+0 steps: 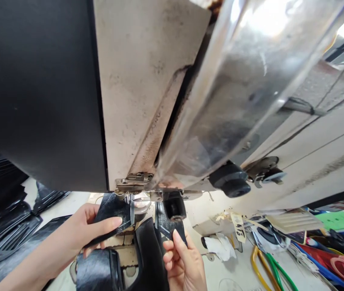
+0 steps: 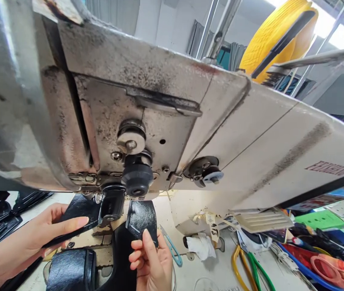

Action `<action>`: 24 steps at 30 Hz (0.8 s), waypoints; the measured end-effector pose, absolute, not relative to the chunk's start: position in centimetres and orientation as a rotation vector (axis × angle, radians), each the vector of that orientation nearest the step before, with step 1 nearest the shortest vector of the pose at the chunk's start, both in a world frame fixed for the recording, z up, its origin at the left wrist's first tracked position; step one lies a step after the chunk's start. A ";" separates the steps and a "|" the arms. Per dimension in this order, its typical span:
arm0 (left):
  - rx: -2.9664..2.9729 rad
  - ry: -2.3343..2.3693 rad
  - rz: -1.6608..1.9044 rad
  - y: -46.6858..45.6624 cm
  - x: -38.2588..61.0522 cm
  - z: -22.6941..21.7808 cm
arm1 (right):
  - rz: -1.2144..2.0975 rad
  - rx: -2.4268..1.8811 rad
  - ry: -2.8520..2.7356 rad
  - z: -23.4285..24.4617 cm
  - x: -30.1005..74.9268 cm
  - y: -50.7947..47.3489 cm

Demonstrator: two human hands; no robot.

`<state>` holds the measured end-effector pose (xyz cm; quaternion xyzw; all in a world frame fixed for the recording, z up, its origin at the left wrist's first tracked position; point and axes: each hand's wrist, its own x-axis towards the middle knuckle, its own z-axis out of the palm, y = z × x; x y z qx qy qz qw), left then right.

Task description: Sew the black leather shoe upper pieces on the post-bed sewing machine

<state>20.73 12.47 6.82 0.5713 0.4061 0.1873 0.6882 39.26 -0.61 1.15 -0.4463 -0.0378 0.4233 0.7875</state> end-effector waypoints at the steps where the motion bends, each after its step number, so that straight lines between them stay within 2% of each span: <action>1: 1.276 0.903 0.431 12.9 20.7 6.7 | 0.907 -0.958 -0.090 1.3 39.3 -0.5; 14: 1.157 0.958 0.587 16.7 22.2 7.9 | 0.892 -0.912 -0.179 2.9 40.3 1.1; 24: 1.258 1.001 0.679 17.2 21.4 6.1 | 0.825 -0.978 -0.374 3.2 42.2 2.2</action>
